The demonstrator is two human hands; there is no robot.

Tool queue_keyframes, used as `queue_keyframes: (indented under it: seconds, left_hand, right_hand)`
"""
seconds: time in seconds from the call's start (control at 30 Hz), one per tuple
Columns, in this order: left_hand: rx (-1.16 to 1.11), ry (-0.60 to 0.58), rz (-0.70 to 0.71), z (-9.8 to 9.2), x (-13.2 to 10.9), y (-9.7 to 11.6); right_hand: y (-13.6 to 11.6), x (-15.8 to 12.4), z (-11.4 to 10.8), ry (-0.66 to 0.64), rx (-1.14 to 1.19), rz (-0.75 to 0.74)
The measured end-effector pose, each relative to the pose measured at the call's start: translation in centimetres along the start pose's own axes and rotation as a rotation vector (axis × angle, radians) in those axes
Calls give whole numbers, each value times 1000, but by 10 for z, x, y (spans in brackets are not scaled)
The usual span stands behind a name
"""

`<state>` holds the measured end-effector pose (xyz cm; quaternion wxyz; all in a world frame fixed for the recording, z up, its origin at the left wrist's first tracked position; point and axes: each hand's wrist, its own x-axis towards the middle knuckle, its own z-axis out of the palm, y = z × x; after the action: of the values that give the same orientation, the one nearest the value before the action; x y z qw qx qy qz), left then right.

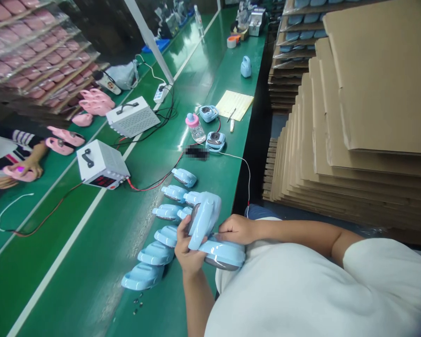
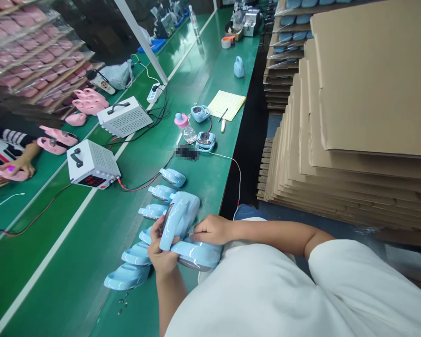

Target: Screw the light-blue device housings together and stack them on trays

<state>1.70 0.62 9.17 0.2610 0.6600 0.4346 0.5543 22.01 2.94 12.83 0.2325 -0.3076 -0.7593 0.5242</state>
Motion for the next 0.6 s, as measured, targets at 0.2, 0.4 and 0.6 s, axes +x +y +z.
queue_keyframes:
  seconds: [0.2, 0.4, 0.6]
  left_hand:
    - [38, 135, -63, -8, -11, -5]
    - [-55, 72, -15, -3, -3, 2]
    - [-116, -79, 131, 4, 15, 10]
  right_hand:
    - [13, -5, -20, -129, 240, 128]
    - [29, 5, -51, -682, 502, 341]
    - [36, 18, -51, -807, 559, 431]
